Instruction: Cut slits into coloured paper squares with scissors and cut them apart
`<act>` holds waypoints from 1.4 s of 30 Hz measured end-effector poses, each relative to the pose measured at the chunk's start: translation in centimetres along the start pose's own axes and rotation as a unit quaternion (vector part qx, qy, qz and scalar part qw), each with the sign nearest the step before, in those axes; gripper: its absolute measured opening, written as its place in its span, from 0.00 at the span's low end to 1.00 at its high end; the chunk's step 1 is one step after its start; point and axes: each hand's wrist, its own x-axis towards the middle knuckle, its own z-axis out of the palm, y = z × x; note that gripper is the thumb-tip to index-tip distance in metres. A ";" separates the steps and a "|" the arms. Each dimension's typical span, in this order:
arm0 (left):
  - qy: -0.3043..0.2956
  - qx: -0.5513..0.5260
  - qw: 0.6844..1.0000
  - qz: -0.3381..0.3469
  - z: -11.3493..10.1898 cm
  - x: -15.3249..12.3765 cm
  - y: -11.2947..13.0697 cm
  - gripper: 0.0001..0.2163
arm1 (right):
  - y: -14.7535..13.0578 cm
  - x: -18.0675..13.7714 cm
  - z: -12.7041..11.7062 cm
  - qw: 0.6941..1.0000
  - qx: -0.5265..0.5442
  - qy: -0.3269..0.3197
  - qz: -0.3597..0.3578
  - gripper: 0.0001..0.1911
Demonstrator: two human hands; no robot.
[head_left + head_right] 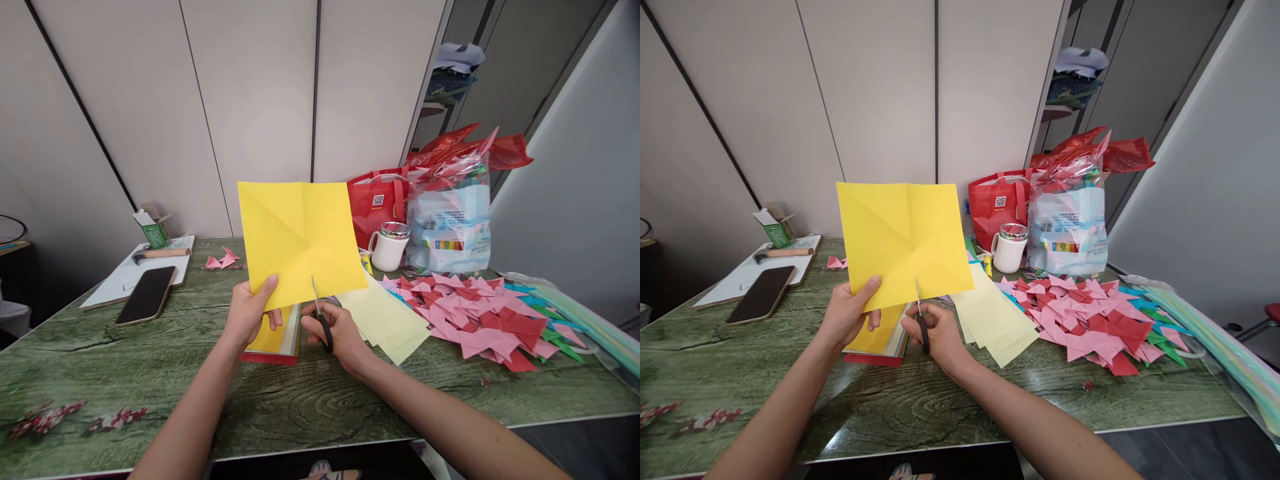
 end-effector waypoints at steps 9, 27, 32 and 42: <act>0.004 -0.001 1.000 -0.004 0.1 0.0 0.1 0.12 | 0.5 0.1 -0.1 1.000 0.012 -0.002 -0.003 0.13; -0.050 0.043 0.998 -0.012 0.3 -0.4 -0.4 0.13 | -0.6 0.2 -0.1 0.998 0.049 -0.005 -0.046 0.18; -0.050 0.038 0.998 -0.016 0.3 -0.5 -0.3 0.13 | -1.2 0.1 0.0 0.998 0.039 -0.005 -0.045 0.14; -0.042 0.034 0.998 -0.027 0.2 -0.4 -0.3 0.14 | -1.4 0.1 -0.1 0.999 0.025 -0.010 -0.029 0.15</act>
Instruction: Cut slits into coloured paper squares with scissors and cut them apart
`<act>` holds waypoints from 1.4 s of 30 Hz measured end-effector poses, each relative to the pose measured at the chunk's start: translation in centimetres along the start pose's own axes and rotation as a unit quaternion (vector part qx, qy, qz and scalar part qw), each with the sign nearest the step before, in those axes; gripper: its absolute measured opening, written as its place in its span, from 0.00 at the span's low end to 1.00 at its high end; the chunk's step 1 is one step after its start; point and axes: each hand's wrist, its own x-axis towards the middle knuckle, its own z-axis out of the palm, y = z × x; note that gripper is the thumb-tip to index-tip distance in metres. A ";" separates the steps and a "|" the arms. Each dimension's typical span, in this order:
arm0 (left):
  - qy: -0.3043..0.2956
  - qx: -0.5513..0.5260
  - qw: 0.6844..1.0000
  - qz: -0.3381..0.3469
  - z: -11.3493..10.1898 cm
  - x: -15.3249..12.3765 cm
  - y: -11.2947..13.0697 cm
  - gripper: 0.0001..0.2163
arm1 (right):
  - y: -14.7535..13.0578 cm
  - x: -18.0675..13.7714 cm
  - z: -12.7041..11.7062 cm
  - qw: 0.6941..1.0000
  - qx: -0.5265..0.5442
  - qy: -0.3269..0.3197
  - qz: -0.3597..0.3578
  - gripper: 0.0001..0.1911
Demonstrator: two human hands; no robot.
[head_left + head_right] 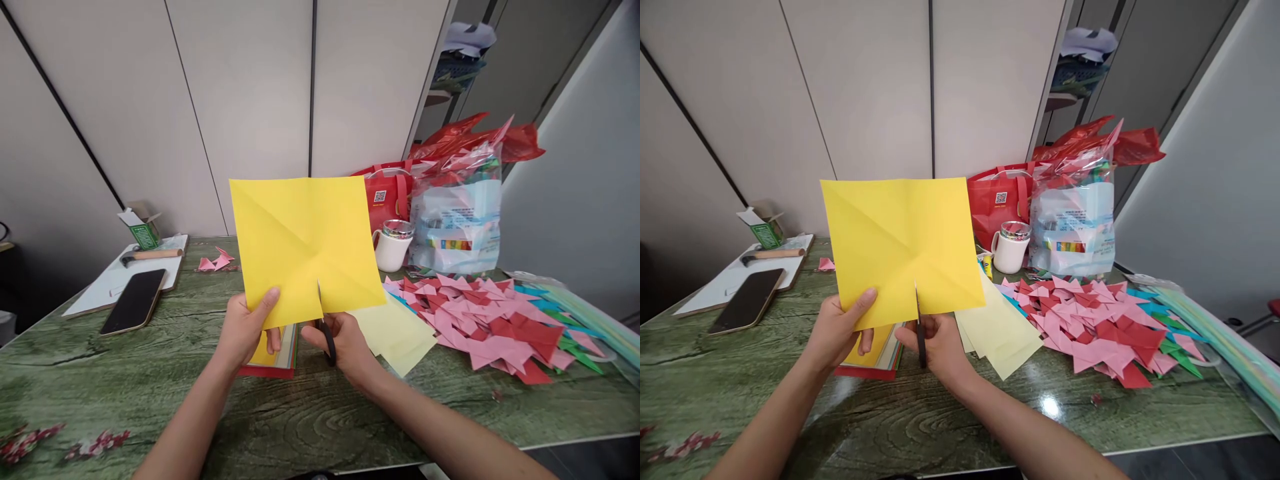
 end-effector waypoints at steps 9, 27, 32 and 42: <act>0.006 0.003 1.000 -0.019 -0.1 -0.1 0.0 0.15 | -0.4 0.0 0.1 1.000 -0.027 0.000 0.001 0.17; 0.007 0.034 0.999 -0.001 -0.1 -0.7 0.5 0.16 | -0.9 -0.1 0.0 0.999 -0.036 -0.006 0.021 0.14; 0.007 0.027 1.000 -0.006 -0.1 -0.7 0.5 0.15 | -1.1 -0.1 0.1 0.999 -0.031 -0.008 0.021 0.15; 0.021 0.031 0.999 -0.012 -0.2 -0.6 0.2 0.15 | -0.7 0.0 0.1 0.999 -0.049 -0.004 0.019 0.17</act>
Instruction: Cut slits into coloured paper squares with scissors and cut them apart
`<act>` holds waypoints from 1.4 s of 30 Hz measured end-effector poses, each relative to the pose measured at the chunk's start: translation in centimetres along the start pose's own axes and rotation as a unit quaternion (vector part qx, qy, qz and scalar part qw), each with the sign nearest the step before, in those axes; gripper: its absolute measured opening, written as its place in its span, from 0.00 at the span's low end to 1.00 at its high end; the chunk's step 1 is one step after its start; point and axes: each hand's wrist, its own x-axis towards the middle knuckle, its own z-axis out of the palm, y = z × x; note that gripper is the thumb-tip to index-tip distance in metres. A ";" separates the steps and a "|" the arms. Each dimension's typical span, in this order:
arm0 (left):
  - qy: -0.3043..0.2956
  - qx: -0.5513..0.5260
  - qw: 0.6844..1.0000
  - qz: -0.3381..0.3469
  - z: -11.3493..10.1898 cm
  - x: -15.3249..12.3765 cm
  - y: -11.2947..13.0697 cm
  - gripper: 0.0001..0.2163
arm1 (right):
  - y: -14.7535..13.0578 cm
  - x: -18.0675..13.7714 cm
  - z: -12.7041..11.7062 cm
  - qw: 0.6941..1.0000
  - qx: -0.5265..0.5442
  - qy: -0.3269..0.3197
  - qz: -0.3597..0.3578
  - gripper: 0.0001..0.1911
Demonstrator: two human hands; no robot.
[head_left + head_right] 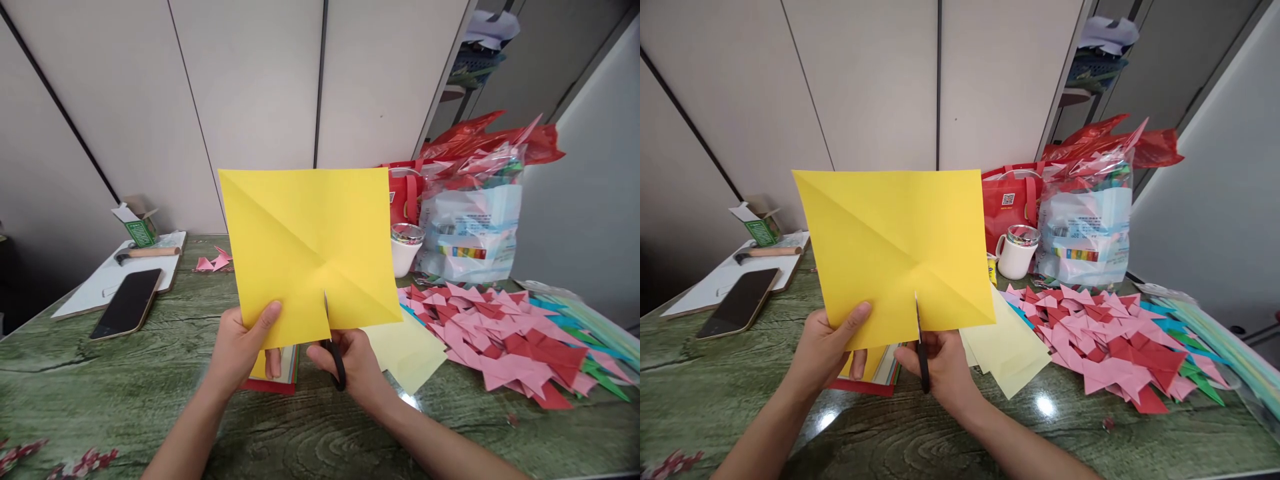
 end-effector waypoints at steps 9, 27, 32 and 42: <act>0.003 -0.005 1.000 -0.002 0.4 0.0 0.5 0.16 | 0.4 0.1 -0.1 1.000 -0.006 0.011 0.001 0.15; 0.000 0.000 1.000 0.019 0.2 0.0 0.1 0.14 | 0.2 0.0 0.0 1.000 -0.011 0.024 0.000 0.17; 0.001 -0.002 1.000 0.020 0.2 0.1 0.1 0.14 | 0.3 0.0 0.0 0.999 -0.020 0.035 0.002 0.17; -0.010 0.000 1.000 0.024 0.4 0.0 0.0 0.15 | 0.4 0.1 0.2 0.998 -0.012 0.055 -0.009 0.14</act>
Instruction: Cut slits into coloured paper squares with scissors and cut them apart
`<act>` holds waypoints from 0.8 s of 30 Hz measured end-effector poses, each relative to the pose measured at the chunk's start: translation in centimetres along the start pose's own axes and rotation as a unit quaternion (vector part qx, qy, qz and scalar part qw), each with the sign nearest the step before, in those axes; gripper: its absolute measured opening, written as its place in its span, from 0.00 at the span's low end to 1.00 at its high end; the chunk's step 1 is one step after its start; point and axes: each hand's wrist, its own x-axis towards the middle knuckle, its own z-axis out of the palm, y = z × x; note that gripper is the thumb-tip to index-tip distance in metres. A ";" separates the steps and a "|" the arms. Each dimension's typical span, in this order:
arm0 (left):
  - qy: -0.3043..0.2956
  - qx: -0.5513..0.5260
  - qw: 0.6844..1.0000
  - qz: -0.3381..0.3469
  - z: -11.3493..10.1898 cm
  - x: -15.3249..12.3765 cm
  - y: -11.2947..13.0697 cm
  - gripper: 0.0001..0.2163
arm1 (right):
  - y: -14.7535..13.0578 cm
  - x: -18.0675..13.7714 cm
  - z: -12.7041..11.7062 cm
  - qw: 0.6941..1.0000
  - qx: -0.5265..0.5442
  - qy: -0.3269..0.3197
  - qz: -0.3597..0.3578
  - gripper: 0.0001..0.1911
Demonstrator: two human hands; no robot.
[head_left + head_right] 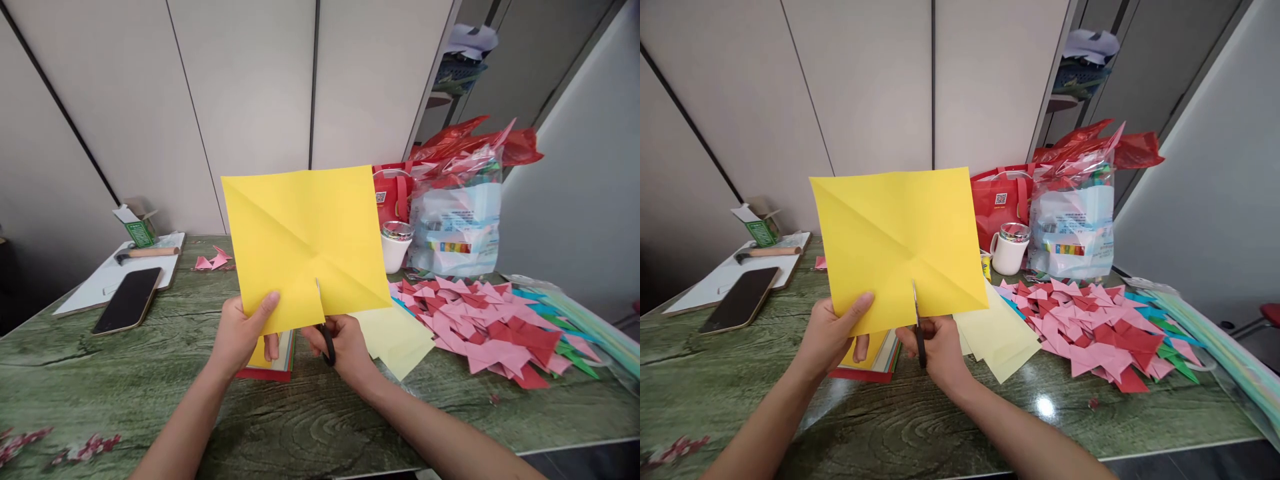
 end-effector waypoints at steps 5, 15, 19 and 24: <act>-0.013 0.011 1.000 -0.002 0.1 -0.1 -0.2 0.14 | 0.1 0.3 0.0 0.998 0.021 0.012 -0.055 0.16; -0.024 0.024 0.999 -0.002 0.0 0.1 -0.3 0.15 | 0.4 0.6 -0.7 0.997 0.022 -0.003 -0.070 0.21; -0.025 0.027 0.999 0.002 0.0 0.0 -0.2 0.14 | 0.7 0.6 -0.7 0.997 0.030 0.001 -0.075 0.19; -0.030 0.025 0.999 0.002 0.0 0.0 -0.2 0.14 | 0.6 0.6 -0.6 0.997 0.032 0.001 -0.073 0.18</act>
